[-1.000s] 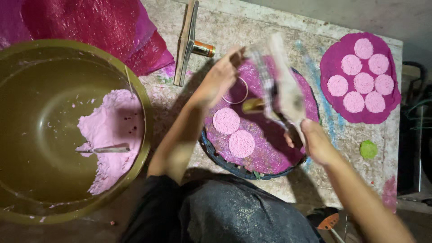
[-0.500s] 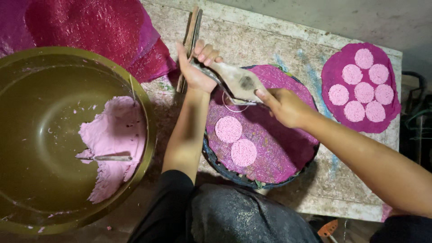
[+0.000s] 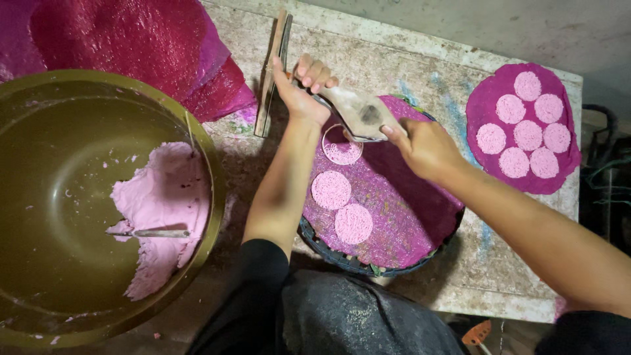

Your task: The person fills a hand-held wooden press with pink paste from a large basin, then squeezes the press to extrude round pink discs onto magenta trays. They repeat the fill-and-press cycle, occasionally repositioning the tool and rearranging finished discs on the trays.

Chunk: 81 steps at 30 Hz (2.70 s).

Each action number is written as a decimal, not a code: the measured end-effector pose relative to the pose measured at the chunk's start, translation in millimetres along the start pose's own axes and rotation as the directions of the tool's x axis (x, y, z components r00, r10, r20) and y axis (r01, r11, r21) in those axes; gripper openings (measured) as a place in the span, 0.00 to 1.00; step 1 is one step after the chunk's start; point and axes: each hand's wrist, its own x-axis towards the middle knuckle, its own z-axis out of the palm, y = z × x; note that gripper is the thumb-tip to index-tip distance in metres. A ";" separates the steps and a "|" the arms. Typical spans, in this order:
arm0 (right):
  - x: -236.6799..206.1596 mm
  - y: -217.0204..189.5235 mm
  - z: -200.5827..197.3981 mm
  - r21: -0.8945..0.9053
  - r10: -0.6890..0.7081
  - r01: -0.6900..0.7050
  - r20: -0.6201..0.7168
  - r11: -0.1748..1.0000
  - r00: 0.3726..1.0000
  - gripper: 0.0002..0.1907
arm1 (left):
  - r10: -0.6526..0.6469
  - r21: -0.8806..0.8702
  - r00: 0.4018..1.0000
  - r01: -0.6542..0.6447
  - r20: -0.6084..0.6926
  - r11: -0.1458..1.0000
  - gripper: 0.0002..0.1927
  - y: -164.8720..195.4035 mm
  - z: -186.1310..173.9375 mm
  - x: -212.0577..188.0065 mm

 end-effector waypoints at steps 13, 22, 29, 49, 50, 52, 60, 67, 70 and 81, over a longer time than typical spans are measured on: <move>-2.6 20.2 22.5 0.135 -0.045 0.028 0.118 0.990 0.992 0.33 | 0.038 0.025 0.981 -0.033 -0.193 0.999 0.29 -5.0 1.8 -21.0; -68.6 30.1 -97.5 0.283 -0.026 0.069 -0.156 0.957 0.987 0.25 | -0.568 0.892 0.782 0.036 0.256 0.451 0.30 -13.4 88.1 -33.6; -153.0 -53.2 -149.8 -0.423 -0.710 0.578 -0.309 0.698 0.633 0.33 | -0.808 0.825 0.589 -0.447 -0.019 -0.346 0.24 24.8 160.8 -113.7; -190.2 -217.3 -38.1 0.497 -0.975 0.841 0.164 0.212 0.149 0.21 | -0.338 0.991 0.940 -0.084 0.045 -0.101 0.14 294.2 151.5 -423.8; -179.2 -224.7 -41.8 0.297 -0.990 0.946 0.096 0.132 0.108 0.19 | -0.288 0.994 0.956 -0.026 0.056 0.106 0.14 318.5 144.1 -427.7; -152.0 -245.8 -45.8 -0.187 -0.999 0.982 0.004 -0.032 -0.032 0.10 | -0.261 0.866 0.959 0.038 0.108 0.499 0.14 350.0 126.2 -431.7; -57.2 -345.4 -0.1 -0.743 -0.939 0.667 -0.268 0.061 -0.214 0.18 | -0.171 0.778 0.983 0.156 -0.063 0.609 0.14 338.1 55.0 -426.4; -53.5 -410.1 169.2 -0.143 -0.742 0.829 0.384 0.540 0.549 0.36 | 0.468 0.672 0.562 -0.227 0.682 -0.705 0.15 376.1 60.9 -430.0; -38.2 -418.3 191.3 -0.255 -0.864 0.930 0.367 0.264 0.346 0.22 | 0.490 0.587 0.477 -0.068 0.729 -0.807 0.21 372.0 62.6 -430.0; -53.0 -421.2 171.1 -0.325 -0.568 0.905 0.705 0.274 0.424 0.15 | 0.652 0.719 0.539 0.117 0.533 -0.685 0.29 371.0 61.3 -436.7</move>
